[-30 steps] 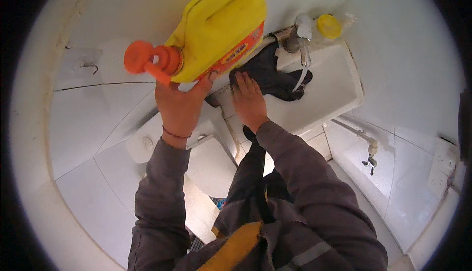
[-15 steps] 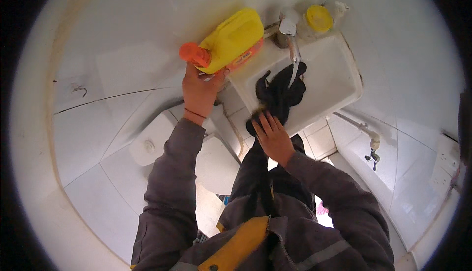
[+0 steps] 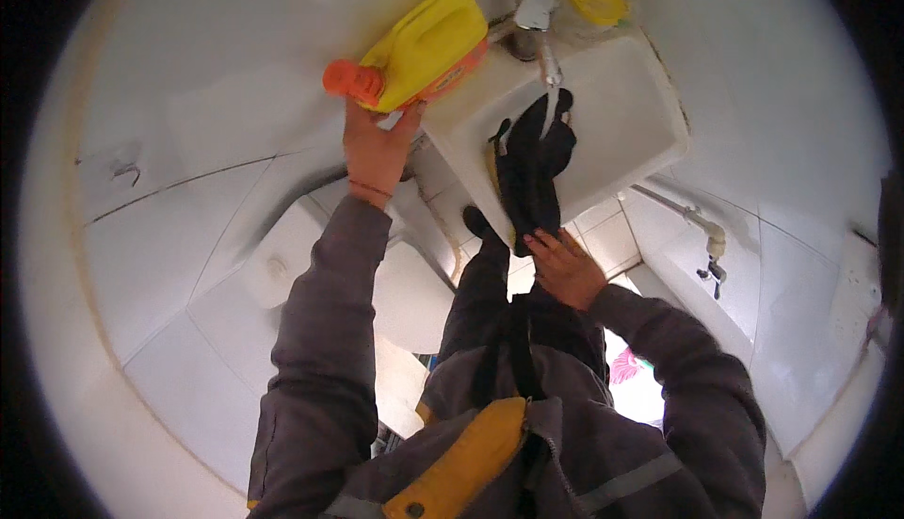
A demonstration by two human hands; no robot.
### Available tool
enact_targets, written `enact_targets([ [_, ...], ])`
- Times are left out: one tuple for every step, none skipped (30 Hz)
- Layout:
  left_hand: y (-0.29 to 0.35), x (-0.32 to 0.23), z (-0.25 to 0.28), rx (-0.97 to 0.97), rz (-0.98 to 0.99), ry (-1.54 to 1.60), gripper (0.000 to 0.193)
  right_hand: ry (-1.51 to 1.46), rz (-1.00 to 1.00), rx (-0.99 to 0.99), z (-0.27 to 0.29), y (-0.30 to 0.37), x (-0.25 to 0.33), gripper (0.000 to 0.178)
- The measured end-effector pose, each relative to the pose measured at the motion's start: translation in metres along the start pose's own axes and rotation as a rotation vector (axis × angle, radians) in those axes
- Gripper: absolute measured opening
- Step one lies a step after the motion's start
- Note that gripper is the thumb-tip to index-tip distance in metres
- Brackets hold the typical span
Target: The person mops the tiled floor of a small bathroom using a pink string mop, covering the area around the toilet and sink. They then wash a yellow cloth in the sink, wring it out, and wipe the toilet tank and lid.
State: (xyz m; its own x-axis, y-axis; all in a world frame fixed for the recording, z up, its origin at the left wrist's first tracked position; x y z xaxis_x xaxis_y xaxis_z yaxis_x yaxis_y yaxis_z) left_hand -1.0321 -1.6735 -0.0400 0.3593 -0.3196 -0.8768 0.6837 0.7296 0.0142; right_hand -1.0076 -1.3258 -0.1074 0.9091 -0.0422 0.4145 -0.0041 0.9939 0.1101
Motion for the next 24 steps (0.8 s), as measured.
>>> enact_targets([
  [-0.001,0.007,-0.002,0.004,-0.037,0.007,0.070,0.028,-0.008,0.024,0.004,0.011,-0.014,0.045],
  [0.002,0.014,-0.003,0.016,-0.048,0.007,0.064,0.066,-0.062,0.024,0.011,0.017,-0.038,0.046],
  [0.008,0.020,-0.003,0.033,-0.053,0.009,0.059,0.106,-0.120,0.025,0.019,0.024,-0.062,0.047],
  [0.013,0.022,-0.008,0.026,-0.051,0.066,0.055,0.147,-0.182,0.032,0.027,0.033,-0.085,0.048],
  [0.018,0.023,-0.015,0.023,-0.051,0.122,0.051,0.159,-0.253,-0.040,0.036,0.039,-0.114,0.038],
  [0.024,0.023,-0.017,0.012,-0.050,0.172,0.048,0.267,-0.243,-0.011,0.043,0.039,-0.137,0.028],
  [0.024,0.011,-0.025,-0.021,-0.043,0.300,0.047,0.159,-0.266,-0.140,0.059,0.044,-0.154,0.019],
  [0.020,0.013,-0.024,-0.019,-0.051,0.281,0.048,0.129,-0.246,-0.208,0.072,0.038,-0.164,0.019],
  [0.017,0.013,-0.025,-0.011,-0.061,0.266,0.049,0.123,-0.305,-0.215,0.073,0.040,-0.179,0.018],
  [0.003,0.030,-0.023,0.051,-0.086,0.119,0.052,0.118,-0.362,-0.222,0.074,0.044,-0.191,0.017],
  [0.001,0.037,-0.023,0.081,-0.058,0.095,0.052,0.142,-0.396,-0.269,0.071,0.049,-0.190,0.016],
  [-0.004,0.037,-0.021,0.109,-0.037,0.069,0.051,0.168,-0.425,-0.335,0.071,0.047,-0.186,0.016],
  [0.000,0.038,-0.022,0.100,0.030,0.176,0.047,0.194,-0.454,-0.402,0.073,0.047,-0.183,0.016],
  [0.000,0.035,-0.020,0.089,0.087,0.279,0.042,0.189,-0.472,-0.427,0.072,0.040,-0.182,0.016],
  [0.001,0.027,-0.011,-0.040,0.006,0.200,0.041,0.182,-0.497,-0.440,0.071,0.040,-0.179,0.017],
  [0.000,0.032,-0.005,-0.018,0.081,0.196,0.042,0.175,-0.522,-0.453,0.070,0.038,-0.178,0.017],
  [0.002,0.035,-0.003,0.004,0.163,0.197,0.043,0.182,-0.514,-0.470,0.075,0.035,-0.175,0.016],
  [0.004,0.038,0.000,0.026,0.245,0.198,0.043,0.169,-0.507,-0.480,0.077,0.033,-0.176,0.016],
  [0.004,0.036,-0.001,0.066,0.274,0.270,0.042,0.155,-0.500,-0.489,0.078,0.032,-0.178,0.015],
  [0.001,0.032,0.002,0.093,0.256,0.207,0.042,0.138,-0.488,-0.501,0.078,0.031,-0.178,0.015],
  [-0.003,0.029,0.004,0.121,0.239,0.143,0.042,0.130,-0.503,-0.517,0.078,0.031,-0.178,0.016],
  [-0.006,0.026,0.005,0.149,0.223,0.080,0.042,0.121,-0.519,-0.532,0.078,0.031,-0.178,0.018],
  [-0.011,0.021,0.005,0.164,0.207,0.000,0.042,0.108,-0.536,-0.551,0.076,0.030,-0.176,0.019],
  [-0.014,0.013,0.001,0.174,0.191,-0.084,0.042,0.044,-0.530,-0.550,0.069,0.028,-0.170,0.022],
])
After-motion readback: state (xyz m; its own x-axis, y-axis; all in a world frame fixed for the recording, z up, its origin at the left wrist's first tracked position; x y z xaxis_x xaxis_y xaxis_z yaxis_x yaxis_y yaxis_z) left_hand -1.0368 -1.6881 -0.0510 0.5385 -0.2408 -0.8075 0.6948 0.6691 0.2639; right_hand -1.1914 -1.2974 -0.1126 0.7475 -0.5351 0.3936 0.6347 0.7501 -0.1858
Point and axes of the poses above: each hand's wrist, its own y-axis away from the middle knuckle, its own z-axis out of the back of the hand, x = y × z, the point moved 7 cm from there along -y, towards the middle knuckle, and after that the axes turned 4 degrees about z, right-handed, at the moved point
